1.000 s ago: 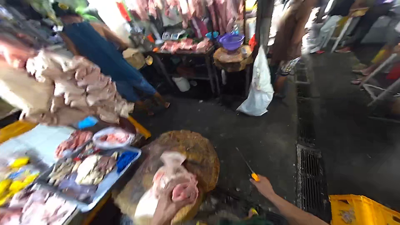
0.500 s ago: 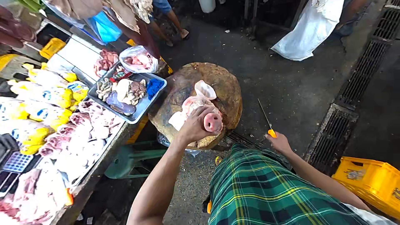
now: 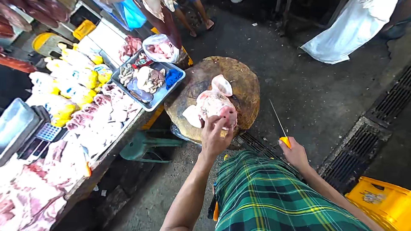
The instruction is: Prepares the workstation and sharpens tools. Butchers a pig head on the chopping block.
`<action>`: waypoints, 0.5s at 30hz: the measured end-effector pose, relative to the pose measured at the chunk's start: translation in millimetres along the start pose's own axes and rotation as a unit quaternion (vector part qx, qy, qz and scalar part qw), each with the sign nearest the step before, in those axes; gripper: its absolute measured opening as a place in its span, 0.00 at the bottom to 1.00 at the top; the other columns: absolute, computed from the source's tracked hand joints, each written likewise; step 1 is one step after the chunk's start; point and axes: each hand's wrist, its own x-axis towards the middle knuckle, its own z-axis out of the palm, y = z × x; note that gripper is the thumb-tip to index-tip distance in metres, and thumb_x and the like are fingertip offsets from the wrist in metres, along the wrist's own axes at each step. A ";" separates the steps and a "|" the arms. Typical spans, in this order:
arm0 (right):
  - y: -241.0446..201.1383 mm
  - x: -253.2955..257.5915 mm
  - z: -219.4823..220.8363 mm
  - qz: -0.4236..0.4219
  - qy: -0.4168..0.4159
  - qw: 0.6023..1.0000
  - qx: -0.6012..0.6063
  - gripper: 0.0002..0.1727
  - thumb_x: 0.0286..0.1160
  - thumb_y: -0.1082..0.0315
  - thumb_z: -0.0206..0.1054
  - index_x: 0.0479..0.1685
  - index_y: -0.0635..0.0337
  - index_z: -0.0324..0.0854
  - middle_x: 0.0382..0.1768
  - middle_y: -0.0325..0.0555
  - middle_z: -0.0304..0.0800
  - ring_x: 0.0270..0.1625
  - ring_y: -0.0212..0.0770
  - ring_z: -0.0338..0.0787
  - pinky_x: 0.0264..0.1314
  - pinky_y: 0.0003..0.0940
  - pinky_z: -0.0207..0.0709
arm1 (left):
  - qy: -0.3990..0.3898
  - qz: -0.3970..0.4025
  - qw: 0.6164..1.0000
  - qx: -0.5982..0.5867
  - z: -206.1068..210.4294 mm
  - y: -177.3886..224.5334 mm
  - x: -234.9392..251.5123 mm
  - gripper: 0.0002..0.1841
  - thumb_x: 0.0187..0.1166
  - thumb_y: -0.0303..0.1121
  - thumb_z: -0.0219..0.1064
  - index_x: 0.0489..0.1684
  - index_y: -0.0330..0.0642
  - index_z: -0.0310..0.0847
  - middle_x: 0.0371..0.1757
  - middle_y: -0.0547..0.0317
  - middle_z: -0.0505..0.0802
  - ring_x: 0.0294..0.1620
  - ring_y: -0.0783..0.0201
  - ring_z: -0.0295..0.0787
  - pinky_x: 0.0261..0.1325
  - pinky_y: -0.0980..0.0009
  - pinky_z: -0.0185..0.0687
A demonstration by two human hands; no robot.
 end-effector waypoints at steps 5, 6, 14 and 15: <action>-94.2 -3.6 -25.2 -0.138 -0.012 0.990 -0.033 0.28 0.90 0.41 0.52 0.66 0.56 0.77 0.31 0.52 0.88 0.34 0.53 0.91 0.39 0.57 0.84 | -0.008 -0.010 1.000 0.021 10.8 -6.1 -4.4 0.16 0.72 0.36 0.78 0.56 0.41 0.89 0.62 0.40 0.87 0.57 0.51 0.90 0.58 0.57 0.91; -115.7 -7.3 -29.3 -0.161 -0.005 0.986 -0.039 0.27 0.90 0.41 0.53 0.65 0.55 0.78 0.29 0.50 0.87 0.33 0.53 0.90 0.37 0.57 0.84 | -0.013 -0.005 1.000 0.016 9.9 -7.9 -3.9 0.16 0.73 0.35 0.77 0.56 0.41 0.88 0.61 0.41 0.87 0.56 0.52 0.90 0.58 0.57 0.90; -246.3 -27.3 -16.3 -0.211 0.030 0.964 -0.159 0.23 0.90 0.43 0.53 0.58 0.53 0.79 0.33 0.48 0.90 0.38 0.52 0.93 0.40 0.57 0.87 | -0.052 0.055 0.995 -0.067 2.1 -30.6 9.8 0.16 0.72 0.37 0.78 0.54 0.42 0.89 0.55 0.47 0.88 0.54 0.54 0.88 0.57 0.57 0.89; -253.0 -27.7 -12.1 -0.205 0.036 0.963 -0.173 0.23 0.90 0.43 0.53 0.58 0.53 0.79 0.34 0.48 0.90 0.39 0.53 0.94 0.40 0.57 0.87 | -0.061 0.060 0.993 -0.079 0.4 -33.0 10.3 0.16 0.72 0.37 0.78 0.54 0.42 0.89 0.55 0.46 0.88 0.55 0.53 0.89 0.58 0.56 0.88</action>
